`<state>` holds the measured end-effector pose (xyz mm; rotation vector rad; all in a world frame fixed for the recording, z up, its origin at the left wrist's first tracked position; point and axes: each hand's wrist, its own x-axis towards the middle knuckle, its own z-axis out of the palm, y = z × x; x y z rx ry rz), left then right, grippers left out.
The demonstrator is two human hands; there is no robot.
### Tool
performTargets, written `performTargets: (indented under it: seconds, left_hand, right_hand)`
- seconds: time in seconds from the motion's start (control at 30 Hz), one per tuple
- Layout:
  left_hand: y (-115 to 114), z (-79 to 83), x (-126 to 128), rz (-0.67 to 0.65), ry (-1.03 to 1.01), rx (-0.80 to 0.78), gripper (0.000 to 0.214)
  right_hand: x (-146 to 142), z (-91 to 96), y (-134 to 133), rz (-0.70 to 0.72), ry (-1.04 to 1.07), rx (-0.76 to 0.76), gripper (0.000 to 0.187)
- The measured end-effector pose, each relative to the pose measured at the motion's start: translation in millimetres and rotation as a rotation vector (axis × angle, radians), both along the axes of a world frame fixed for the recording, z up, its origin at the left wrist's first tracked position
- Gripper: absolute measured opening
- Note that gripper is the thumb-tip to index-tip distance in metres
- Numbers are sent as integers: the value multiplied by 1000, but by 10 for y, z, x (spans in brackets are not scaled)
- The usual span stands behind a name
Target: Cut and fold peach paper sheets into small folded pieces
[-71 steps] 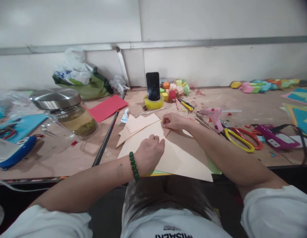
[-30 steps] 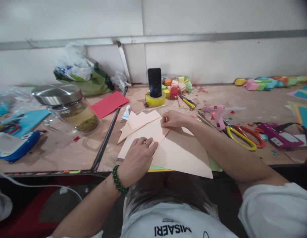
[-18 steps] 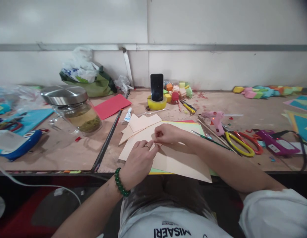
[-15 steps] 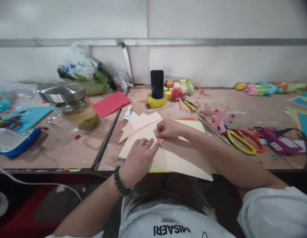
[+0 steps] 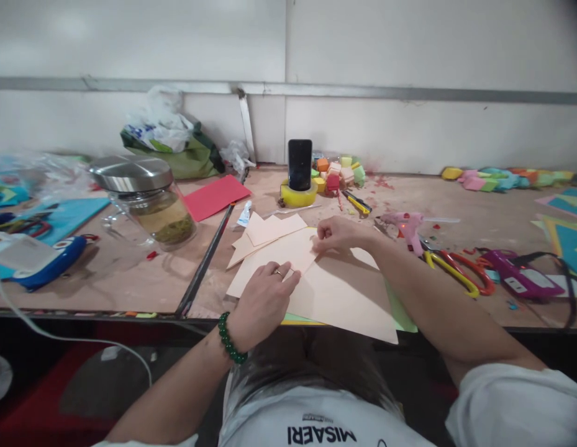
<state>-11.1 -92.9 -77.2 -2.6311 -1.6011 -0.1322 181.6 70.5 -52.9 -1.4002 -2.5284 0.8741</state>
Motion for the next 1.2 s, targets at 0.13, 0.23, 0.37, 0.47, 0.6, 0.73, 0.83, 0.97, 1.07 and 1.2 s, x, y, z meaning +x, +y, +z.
performTargets:
  seconds: [0.13, 0.23, 0.37, 0.47, 0.6, 0.73, 0.83, 0.97, 1.07, 1.2]
  left_hand:
    - [4, -12, -1, -1, 24, 0, 35]
    - [8, -29, -7, -8, 2, -3, 35]
    - [18, -41, -9, -18, -27, -2, 35]
    - [27, -30, -6, -45, -14, 1, 39]
    - [27, 4, -3, -52, 9, 5, 43]
    - [16, 37, 4, -28, 23, -30, 42]
    - [14, 60, 18, -9, 17, -53, 42]
    - [27, 103, 44, 2, 42, -83, 42]
    - [37, 130, 55, -3, 64, -103, 41]
    - [34, 120, 49, 4, 77, -96, 44]
  right_hand:
    - [-7, 116, -95, -21, -185, 117, 21]
    - [11, 149, -82, -160, -268, 224, 22]
    - [-44, 132, -159, -94, -252, 206, 33]
    - [-126, 80, -220, 23, -279, 132, 39]
    - [-90, 19, -79, 115, -250, -19, 30]
    - [82, 18, 149, 4, -248, 20, 23]
    - [149, 45, 187, -41, -247, 87, 16]
    - [54, 37, 48, -139, -208, 222, 13]
    - [-101, -31, -50, -166, -154, 266, 25]
    - [-187, -106, 31, -114, -142, 205, 16]
